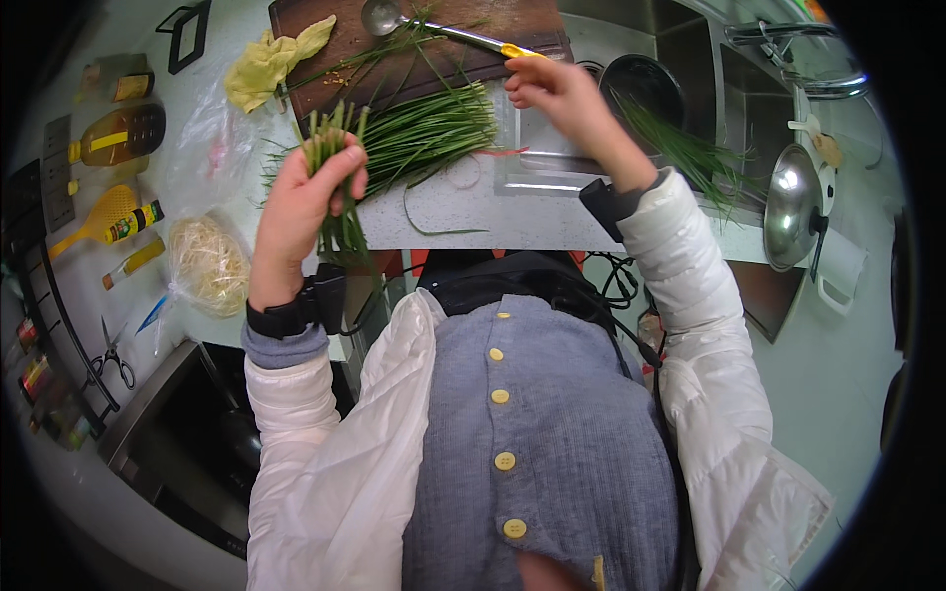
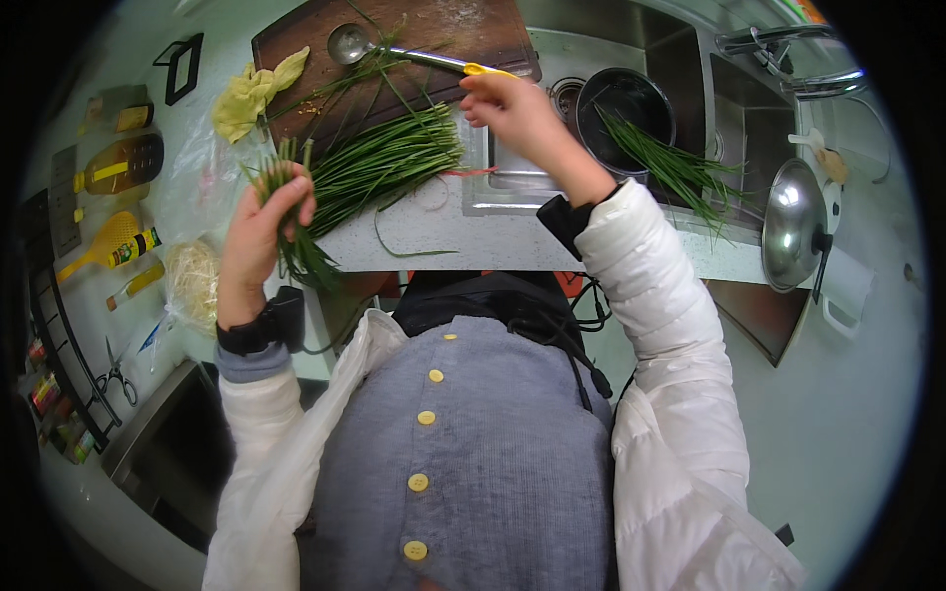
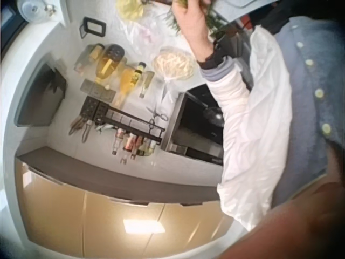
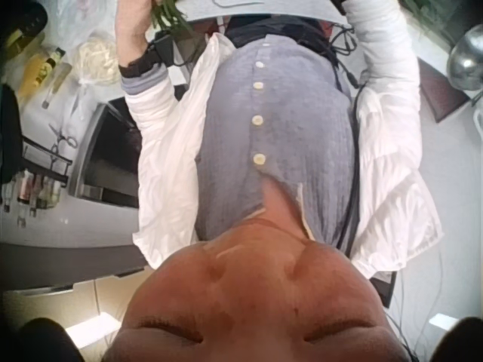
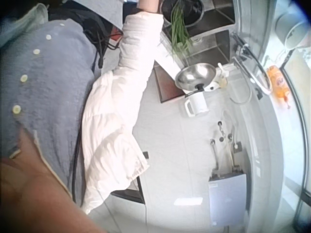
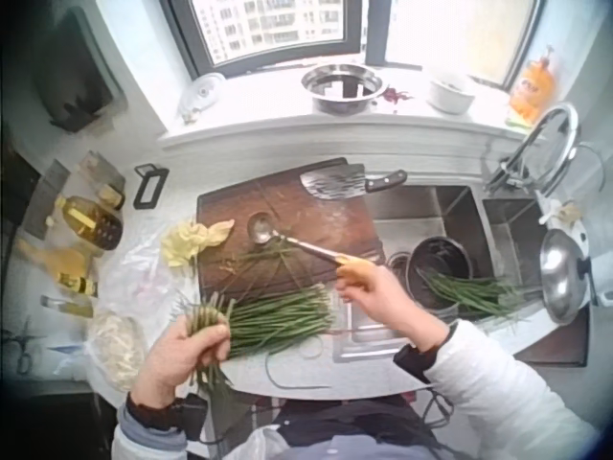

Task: The person snaps the tough ends off green onion stalks one by one and places the trimmed stalks into a metal bowl in the sink. The person occasionally picks up a new stalk from the cutting board and continues the trimming process.

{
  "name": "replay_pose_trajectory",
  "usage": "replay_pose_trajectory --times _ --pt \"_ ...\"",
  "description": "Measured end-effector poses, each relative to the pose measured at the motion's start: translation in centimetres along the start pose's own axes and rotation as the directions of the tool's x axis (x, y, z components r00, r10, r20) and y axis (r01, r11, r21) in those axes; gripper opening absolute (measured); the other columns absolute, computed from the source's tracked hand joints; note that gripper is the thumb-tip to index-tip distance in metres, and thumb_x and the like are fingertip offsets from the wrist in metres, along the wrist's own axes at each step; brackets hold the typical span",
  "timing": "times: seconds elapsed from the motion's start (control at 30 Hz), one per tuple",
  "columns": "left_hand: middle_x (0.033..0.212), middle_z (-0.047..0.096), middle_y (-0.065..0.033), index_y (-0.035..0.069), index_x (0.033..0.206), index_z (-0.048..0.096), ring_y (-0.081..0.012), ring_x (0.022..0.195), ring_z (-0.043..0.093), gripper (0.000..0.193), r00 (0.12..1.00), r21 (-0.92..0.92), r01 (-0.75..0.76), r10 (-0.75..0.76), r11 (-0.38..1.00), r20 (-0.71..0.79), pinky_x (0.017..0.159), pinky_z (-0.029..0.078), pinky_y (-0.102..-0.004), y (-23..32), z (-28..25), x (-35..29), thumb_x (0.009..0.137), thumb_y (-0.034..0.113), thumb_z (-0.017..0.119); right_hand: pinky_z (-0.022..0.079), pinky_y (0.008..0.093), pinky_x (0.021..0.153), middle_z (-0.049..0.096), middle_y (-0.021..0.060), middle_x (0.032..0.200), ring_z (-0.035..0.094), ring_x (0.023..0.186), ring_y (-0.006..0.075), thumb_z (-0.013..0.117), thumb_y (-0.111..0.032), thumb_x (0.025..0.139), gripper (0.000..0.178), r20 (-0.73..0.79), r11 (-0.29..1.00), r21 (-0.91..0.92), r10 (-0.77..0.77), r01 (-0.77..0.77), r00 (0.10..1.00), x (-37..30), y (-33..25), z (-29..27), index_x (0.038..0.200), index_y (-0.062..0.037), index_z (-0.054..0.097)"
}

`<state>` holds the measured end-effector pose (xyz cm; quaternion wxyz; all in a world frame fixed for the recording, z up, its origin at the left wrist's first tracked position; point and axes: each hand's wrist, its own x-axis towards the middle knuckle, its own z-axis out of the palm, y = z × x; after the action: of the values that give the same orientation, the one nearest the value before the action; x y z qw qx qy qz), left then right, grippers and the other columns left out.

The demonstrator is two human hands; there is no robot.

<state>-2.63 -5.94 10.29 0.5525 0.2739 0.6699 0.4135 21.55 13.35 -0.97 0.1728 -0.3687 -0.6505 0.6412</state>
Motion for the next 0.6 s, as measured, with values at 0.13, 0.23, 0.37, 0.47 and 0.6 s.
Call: replay_pose_trajectory --times 0.13,0.23,0.37,0.47,0.6 --pt "0.063 0.049 0.005 0.008 0.092 0.058 -0.0045 0.055 0.041 0.019 0.992 0.124 -0.126 0.123 0.984 0.034 0.051 0.032 -0.0198 0.6 -0.4 0.6 0.098 0.026 0.054 0.053 0.0363 0.071 0.068 0.0153 0.092 0.066 0.075 0.0315 0.064 -0.003 0.077 0.027 0.052 0.893 -0.386 -0.23 0.232 0.972 -1.4 2.6 2.2 0.104 -0.0067 0.068" --pt "0.062 0.048 0.0028 0.006 0.096 0.055 -0.0069 0.057 0.046 0.019 0.993 0.056 -0.107 0.104 0.993 0.048 0.055 0.038 -0.0212 0.7 0.1 0.8 0.099 0.025 0.053 0.053 0.0388 0.07 0.069 0.0145 0.081 0.066 0.076 0.0336 0.061 -0.011 0.078 0.019 0.235 0.888 -0.437 -0.038 0.141 0.971 -2.7 3.2 3.6 0.093 -0.0078 0.072" --pt "0.062 0.048 0.0012 0.004 0.099 0.053 -0.0081 0.054 0.049 0.018 1.0 -0.128 0.026 -0.025 0.991 0.016 0.052 0.041 -0.0237 0.1 1.1 0.8 0.099 0.023 0.054 0.053 0.0417 0.07 0.069 0.0136 0.086 0.066 0.079 0.0333 0.06 -0.013 0.079 0.022 0.123 0.712 -0.692 -0.047 0.12 0.991 -2.5 3.3 3.9 0.097 -0.0098 0.072" --pt "0.062 0.048 0.0024 0.005 0.098 0.055 -0.0059 0.05 0.046 0.017 0.999 -0.098 0.003 0.001 0.995 0.039 0.046 0.038 -0.0237 -0.2 0.9 1.1 0.097 0.021 0.058 0.052 0.0423 0.07 0.068 0.0125 0.087 0.065 0.08 0.0324 0.06 -0.012 0.078 0.019 -0.03 0.669 -0.731 -0.228 0.135 0.973 -2.2 3.3 3.5 0.094 -0.0096 0.07" --pt "0.062 0.048 0.0053 0.006 0.093 0.057 -0.0027 0.048 0.042 0.016 0.999 0.114 -0.024 0.021 0.993 0.034 0.044 0.034 -0.0213 -0.8 0.7 1.8 0.092 0.019 0.065 0.052 0.0421 0.07 0.066 0.0107 0.085 0.064 0.08 0.0317 0.063 -0.012 0.078 0.014 0.086 0.748 -0.61 -0.266 0.262 0.96 -2.7 3.5 3.9 0.09 -0.0086 0.068"
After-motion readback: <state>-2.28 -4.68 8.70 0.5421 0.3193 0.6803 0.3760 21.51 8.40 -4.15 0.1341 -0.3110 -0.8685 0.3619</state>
